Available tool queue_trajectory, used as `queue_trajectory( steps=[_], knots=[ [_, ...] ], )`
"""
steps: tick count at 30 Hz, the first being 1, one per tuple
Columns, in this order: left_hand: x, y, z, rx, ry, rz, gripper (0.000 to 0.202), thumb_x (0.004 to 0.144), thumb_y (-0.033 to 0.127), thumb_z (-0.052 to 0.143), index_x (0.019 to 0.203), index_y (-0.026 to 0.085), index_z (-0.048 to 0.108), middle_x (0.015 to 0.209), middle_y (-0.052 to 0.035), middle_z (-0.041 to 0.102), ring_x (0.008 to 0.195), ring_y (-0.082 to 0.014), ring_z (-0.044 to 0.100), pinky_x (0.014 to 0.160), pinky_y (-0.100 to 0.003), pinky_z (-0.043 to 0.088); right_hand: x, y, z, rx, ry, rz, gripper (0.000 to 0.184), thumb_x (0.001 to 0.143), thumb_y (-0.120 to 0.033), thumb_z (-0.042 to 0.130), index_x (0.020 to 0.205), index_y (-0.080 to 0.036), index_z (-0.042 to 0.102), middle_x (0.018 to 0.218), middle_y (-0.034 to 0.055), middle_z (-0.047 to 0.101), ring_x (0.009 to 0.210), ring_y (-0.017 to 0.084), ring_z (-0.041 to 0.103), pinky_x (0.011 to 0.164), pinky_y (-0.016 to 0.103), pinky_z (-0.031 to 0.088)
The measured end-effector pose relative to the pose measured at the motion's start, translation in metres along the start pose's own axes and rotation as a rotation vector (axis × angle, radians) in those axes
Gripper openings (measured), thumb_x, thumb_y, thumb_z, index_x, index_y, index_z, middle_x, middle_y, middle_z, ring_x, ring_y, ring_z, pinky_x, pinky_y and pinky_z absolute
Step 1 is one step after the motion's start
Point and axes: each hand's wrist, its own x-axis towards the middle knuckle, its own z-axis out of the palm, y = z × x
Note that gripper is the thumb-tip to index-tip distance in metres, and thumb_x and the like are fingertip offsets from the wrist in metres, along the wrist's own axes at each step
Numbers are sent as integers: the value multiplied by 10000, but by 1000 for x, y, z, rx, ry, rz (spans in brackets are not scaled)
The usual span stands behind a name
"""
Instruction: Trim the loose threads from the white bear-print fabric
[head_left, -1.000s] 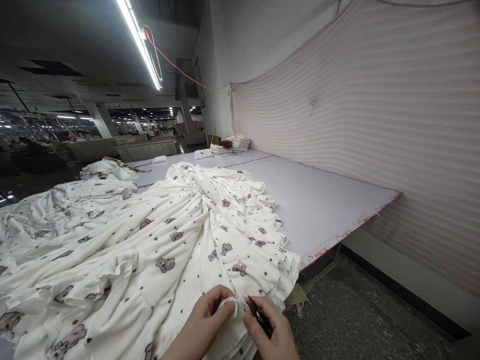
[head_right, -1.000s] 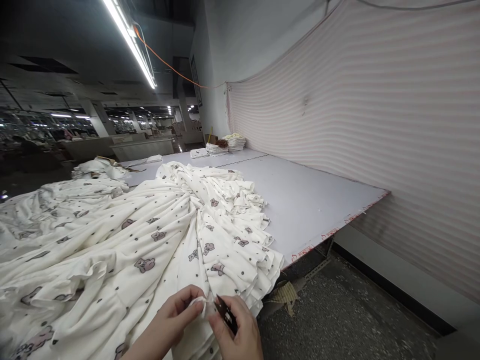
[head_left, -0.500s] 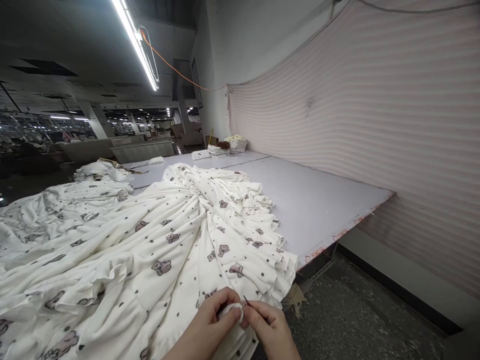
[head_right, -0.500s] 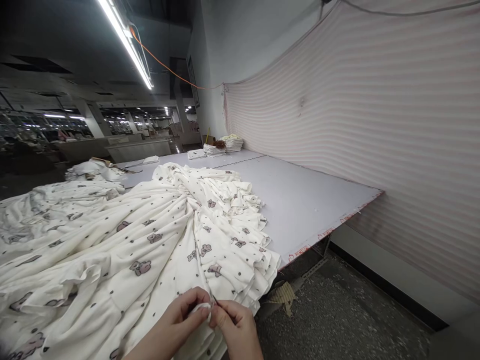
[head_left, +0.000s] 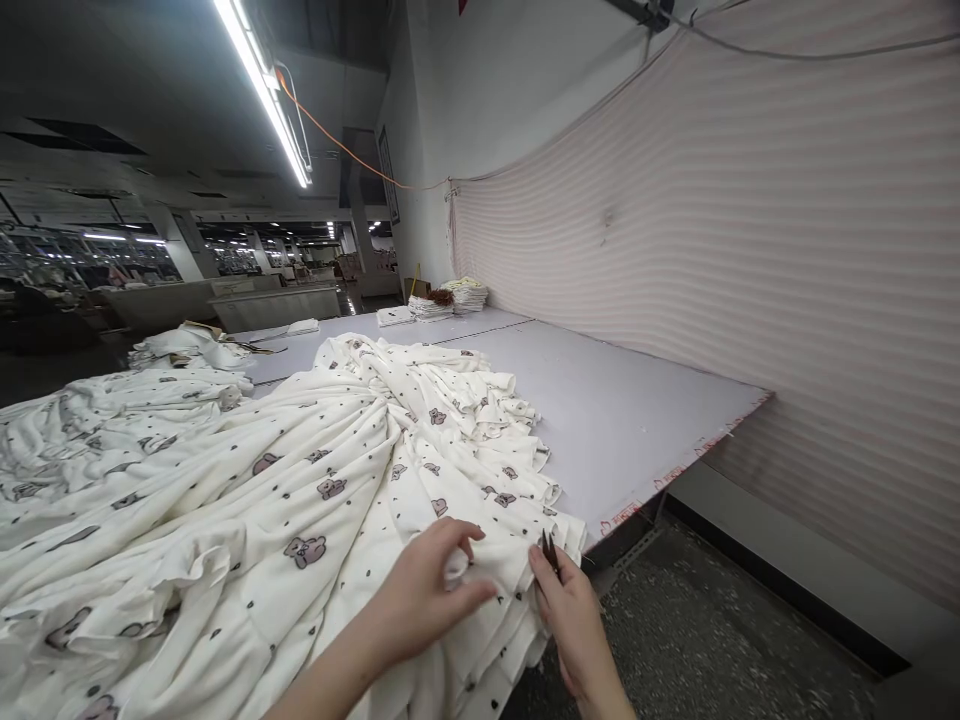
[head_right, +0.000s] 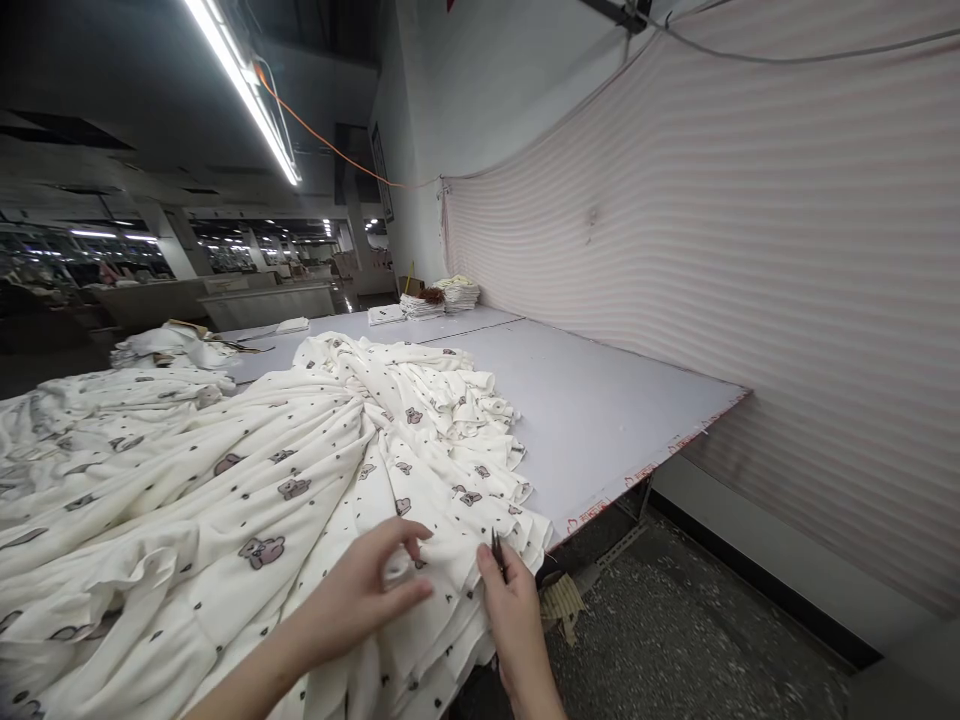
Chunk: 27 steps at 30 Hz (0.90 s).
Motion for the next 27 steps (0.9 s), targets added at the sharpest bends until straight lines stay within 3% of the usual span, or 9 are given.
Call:
queue_trajectory(
  steps=[2, 4, 7, 10, 14, 18, 21, 24, 27],
  knots=[
    [5, 0, 16, 109, -6, 59, 318, 734, 243, 679, 1032, 235, 570, 985, -30, 591, 815, -198, 573, 689, -285, 450, -5, -11, 5, 7, -90, 13, 326, 864, -472, 569, 803, -168, 673, 689, 13, 648, 691, 179, 631, 596, 228, 514],
    [9, -2, 22, 163, 50, 109, 146, 785, 166, 585, 919, 216, 555, 952, -33, 568, 798, -189, 568, 692, -293, 455, -13, -18, 5, -56, -133, -55, 325, 891, -452, 539, 805, -172, 679, 746, 19, 659, 740, 174, 631, 675, 230, 519],
    [9, -8, 14, 145, 154, 146, 103, 821, 115, 497, 781, 209, 480, 1013, -65, 564, 937, -214, 557, 797, -335, 456, -23, -13, 4, -156, -74, -160, 263, 882, -402, 562, 994, -204, 693, 1023, 67, 672, 993, 211, 626, 826, 251, 516],
    [-1, -12, 0, 18, 158, 175, 141, 826, 115, 508, 765, 221, 437, 1185, -81, 562, 1109, -241, 506, 914, -385, 426, -30, 0, 6, -263, -2, -187, 315, 814, -374, 638, 1095, -235, 672, 1200, 99, 604, 1109, 249, 588, 781, 250, 543],
    [-20, -19, -6, -110, 96, 202, 143, 859, 109, 434, 817, 234, 378, 955, -55, 582, 905, -200, 553, 789, -337, 466, -31, 3, 13, -286, -25, -275, 138, 873, -270, 536, 864, -205, 657, 916, 66, 648, 869, 196, 645, 735, 243, 525],
    [-34, -35, 0, 222, 151, 416, 217, 832, 53, 421, 975, 216, 429, 880, -55, 509, 829, -211, 491, 693, -337, 435, -33, -7, 14, -276, -3, -326, 114, 859, -201, 491, 873, -212, 604, 849, 32, 609, 768, 169, 612, 670, 220, 490],
    [-41, -45, 4, 360, 248, 541, 215, 814, -2, 392, 855, 201, 450, 805, -46, 488, 798, -210, 472, 668, -333, 414, -38, -12, 11, -354, -127, -284, 84, 811, -219, 541, 837, -222, 621, 836, 23, 585, 717, 163, 608, 627, 214, 480],
    [-44, -48, 4, 370, 323, 570, 226, 808, -22, 397, 825, 195, 462, 801, -48, 495, 814, -206, 486, 692, -333, 435, -43, -16, 10, -365, -286, -278, 186, 800, -304, 595, 962, -260, 674, 855, 19, 613, 713, 163, 633, 599, 206, 478],
    [-45, -47, 2, 357, 341, 577, 226, 805, -20, 421, 826, 197, 483, 812, -52, 521, 820, -202, 505, 714, -331, 457, -47, -21, 14, -408, -351, -347, 229, 862, -358, 543, 1033, -298, 683, 843, 19, 659, 734, 174, 650, 594, 209, 470]
  ],
)
